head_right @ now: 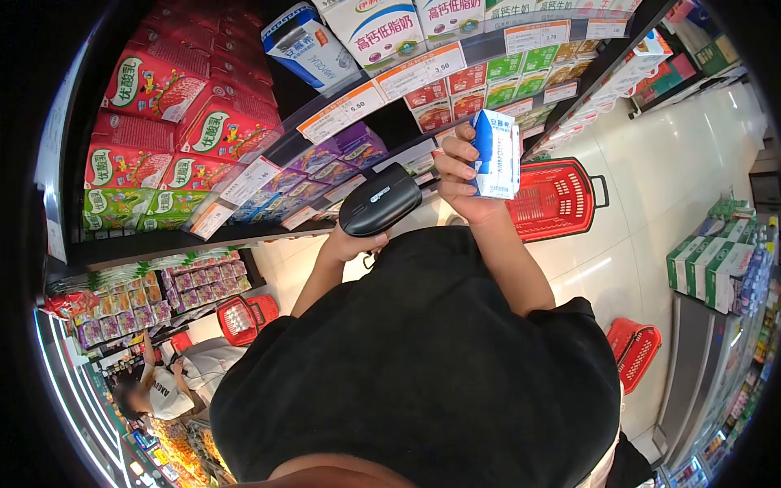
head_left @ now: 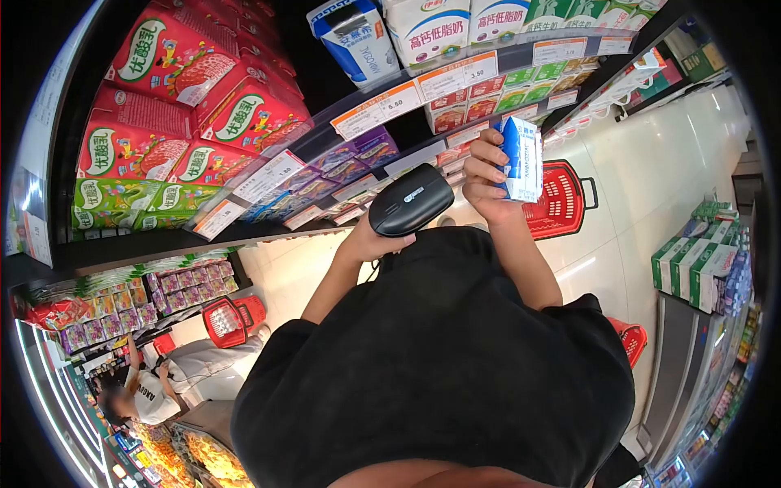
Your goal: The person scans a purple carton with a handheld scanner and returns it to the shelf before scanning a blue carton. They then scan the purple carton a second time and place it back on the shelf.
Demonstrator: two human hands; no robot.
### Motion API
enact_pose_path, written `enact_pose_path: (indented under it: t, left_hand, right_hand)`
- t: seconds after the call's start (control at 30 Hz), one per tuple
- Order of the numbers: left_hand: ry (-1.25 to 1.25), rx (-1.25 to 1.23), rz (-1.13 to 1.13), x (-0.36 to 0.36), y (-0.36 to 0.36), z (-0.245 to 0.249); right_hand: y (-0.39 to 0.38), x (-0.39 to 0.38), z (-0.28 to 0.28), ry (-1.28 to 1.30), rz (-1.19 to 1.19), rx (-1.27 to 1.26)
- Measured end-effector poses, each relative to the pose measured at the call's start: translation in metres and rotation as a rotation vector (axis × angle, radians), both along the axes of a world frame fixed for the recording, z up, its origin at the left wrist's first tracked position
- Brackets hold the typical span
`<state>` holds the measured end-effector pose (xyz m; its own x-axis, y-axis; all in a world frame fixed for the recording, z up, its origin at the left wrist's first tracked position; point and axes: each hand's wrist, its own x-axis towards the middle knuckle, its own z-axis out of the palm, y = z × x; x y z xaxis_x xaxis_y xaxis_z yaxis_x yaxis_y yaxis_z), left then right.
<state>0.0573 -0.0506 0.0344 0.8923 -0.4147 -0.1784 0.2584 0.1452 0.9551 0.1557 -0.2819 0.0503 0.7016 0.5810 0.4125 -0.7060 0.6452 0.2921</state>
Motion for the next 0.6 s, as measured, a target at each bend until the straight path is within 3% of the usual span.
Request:
enact_pose_path:
  t: [0.5,0.6]
  left_hand:
    - [0.047,0.057,0.027,0.0011,-0.0015,-0.0042]
    - [-0.036,0.089,0.065,0.0010,-0.0029,-0.0067]
  right_hand:
    - [-0.0062,0.0011,-0.0072,-0.133,0.036,0.031]
    - [-0.0065,0.0012,-0.0072,-0.145,0.036,0.027]
